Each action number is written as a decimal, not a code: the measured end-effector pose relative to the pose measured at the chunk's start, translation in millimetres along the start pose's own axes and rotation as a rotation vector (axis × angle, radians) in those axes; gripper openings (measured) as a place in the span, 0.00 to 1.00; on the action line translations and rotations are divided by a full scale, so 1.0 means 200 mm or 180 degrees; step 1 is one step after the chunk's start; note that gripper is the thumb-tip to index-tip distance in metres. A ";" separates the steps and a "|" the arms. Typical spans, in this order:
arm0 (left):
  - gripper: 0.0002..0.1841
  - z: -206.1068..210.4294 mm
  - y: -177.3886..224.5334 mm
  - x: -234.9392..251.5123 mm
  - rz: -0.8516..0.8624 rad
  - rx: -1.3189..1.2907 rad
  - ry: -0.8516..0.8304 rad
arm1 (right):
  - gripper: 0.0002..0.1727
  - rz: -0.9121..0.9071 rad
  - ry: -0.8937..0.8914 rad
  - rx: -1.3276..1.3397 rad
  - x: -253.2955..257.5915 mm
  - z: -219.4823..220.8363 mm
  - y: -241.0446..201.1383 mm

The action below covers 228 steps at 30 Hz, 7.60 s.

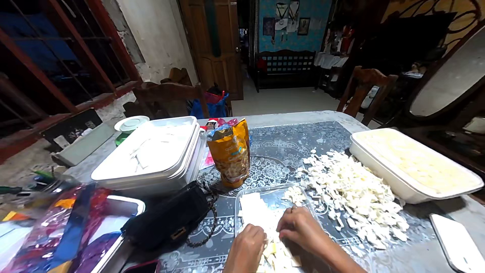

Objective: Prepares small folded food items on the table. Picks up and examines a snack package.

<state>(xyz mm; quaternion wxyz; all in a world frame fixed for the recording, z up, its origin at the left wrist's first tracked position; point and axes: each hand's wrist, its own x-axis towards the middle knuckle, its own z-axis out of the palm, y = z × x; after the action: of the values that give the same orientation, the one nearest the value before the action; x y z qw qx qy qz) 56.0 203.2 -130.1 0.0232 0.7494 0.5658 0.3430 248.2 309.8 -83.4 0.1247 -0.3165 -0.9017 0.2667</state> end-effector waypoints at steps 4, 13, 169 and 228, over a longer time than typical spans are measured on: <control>0.07 -0.10 0.03 0.01 -0.0846 -0.0595 -0.0486 | 0.11 0.0015 -0.0291 -0.0039 0.00 0.05 -0.04; 0.08 -0.16 0.00 0.06 -0.2149 -0.2181 0.0295 | 0.13 0.0440 -0.0487 0.0393 0.01 -0.05 -0.01; 0.10 -0.16 0.12 0.06 -0.1820 -0.3545 0.0346 | 0.10 -0.0269 0.0902 0.1714 -0.03 0.12 -0.08; 0.10 -0.15 0.06 0.05 -0.1952 -0.1856 0.0807 | 0.09 0.0615 0.0634 -0.0756 0.01 -0.01 0.04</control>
<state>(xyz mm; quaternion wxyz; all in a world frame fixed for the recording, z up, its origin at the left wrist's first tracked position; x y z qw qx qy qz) 51.7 197.2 -97.0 0.2649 0.4610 0.6399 0.5548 251.4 317.6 -87.3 0.1490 -0.4391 -0.8754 0.1365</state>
